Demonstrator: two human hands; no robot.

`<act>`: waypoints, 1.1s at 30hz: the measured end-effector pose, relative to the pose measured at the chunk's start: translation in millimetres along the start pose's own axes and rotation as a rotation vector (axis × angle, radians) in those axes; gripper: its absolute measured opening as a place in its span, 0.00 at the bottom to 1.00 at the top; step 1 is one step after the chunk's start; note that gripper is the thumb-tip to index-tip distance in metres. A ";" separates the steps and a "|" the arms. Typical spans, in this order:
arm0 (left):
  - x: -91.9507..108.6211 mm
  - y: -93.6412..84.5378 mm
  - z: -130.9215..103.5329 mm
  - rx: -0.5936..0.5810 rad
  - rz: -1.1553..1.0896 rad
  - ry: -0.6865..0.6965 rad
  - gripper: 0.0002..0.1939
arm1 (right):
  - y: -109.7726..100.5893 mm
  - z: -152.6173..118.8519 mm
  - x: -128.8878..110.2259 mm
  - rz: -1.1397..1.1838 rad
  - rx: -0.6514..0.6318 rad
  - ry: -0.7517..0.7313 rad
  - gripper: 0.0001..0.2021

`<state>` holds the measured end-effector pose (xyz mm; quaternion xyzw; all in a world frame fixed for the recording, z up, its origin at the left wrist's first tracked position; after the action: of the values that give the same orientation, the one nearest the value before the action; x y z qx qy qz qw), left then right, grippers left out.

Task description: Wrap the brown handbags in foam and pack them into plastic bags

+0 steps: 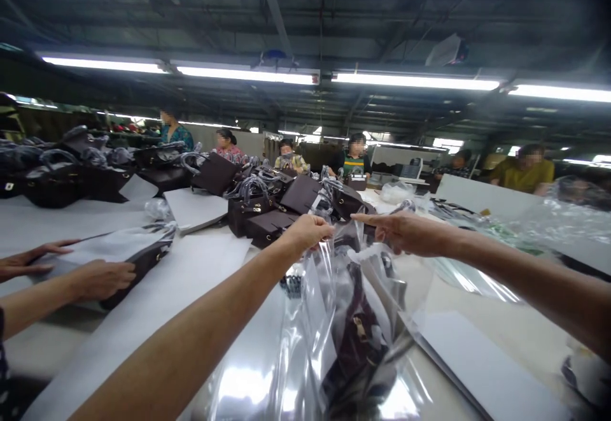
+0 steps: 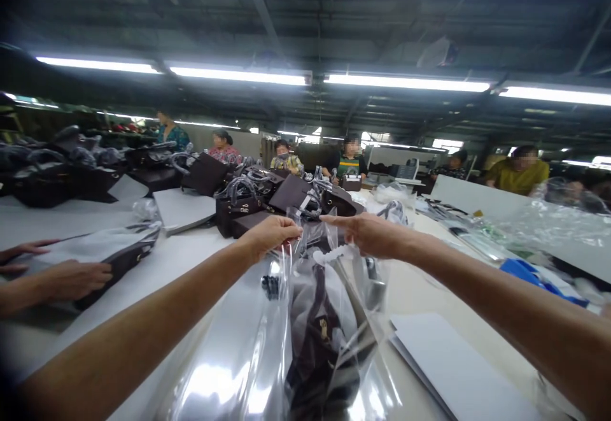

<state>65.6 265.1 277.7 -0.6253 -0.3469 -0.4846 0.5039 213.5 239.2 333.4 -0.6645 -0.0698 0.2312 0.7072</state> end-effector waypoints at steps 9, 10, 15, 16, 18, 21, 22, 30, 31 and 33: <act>11.8 29.4 4.5 -0.126 0.136 -0.110 0.10 | 34.4 6.2 -13.5 0.370 -0.175 0.247 0.16; 12.4 32.0 6.2 -0.126 0.147 -0.108 0.11 | 37.7 6.0 -16.1 0.312 -0.188 0.262 0.20; 16.5 40.5 20.9 -0.098 0.198 -0.051 0.11 | 27.7 14.2 -34.4 -0.303 -0.042 0.163 0.18; 17.6 41.5 23.5 -0.094 0.203 -0.032 0.11 | 24.6 15.1 -33.9 -0.332 -0.010 0.173 0.15; 19.2 42.6 27.8 -0.088 0.209 0.005 0.11 | 20.2 15.7 -28.5 -0.315 0.014 0.216 0.15; 19.3 43.1 33.1 -0.075 0.208 0.043 0.11 | 14.0 15.9 -23.3 -0.274 0.028 0.251 0.21; 19.3 43.6 34.6 -0.069 0.205 0.051 0.11 | 12.4 16.0 -22.6 -0.263 0.033 0.259 0.21; 48.6 38.2 23.6 0.041 0.042 0.198 0.13 | -9.5 5.2 -5.2 -0.155 0.082 0.272 0.07; 54.5 31.9 19.0 0.073 0.003 0.234 0.13 | -19.0 -1.1 3.0 -0.120 0.090 0.291 0.08; 60.2 16.2 10.3 0.141 -0.064 0.296 0.14 | -47.5 -19.7 24.3 0.003 0.151 0.375 0.09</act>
<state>100.5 267.8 330.2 -0.4988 -0.3217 -0.5615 0.5766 254.1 231.1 372.3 -0.6411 0.0814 0.1089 0.7553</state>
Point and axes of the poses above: each hand's wrist, its own z-axis towards the middle knuckle, its own y-axis out of the palm, x = y × z, the point moved 10 cm from there along z, towards the middle knuckle, and after that the axes turned 2 degrees about -y, right-handed, at the moved point
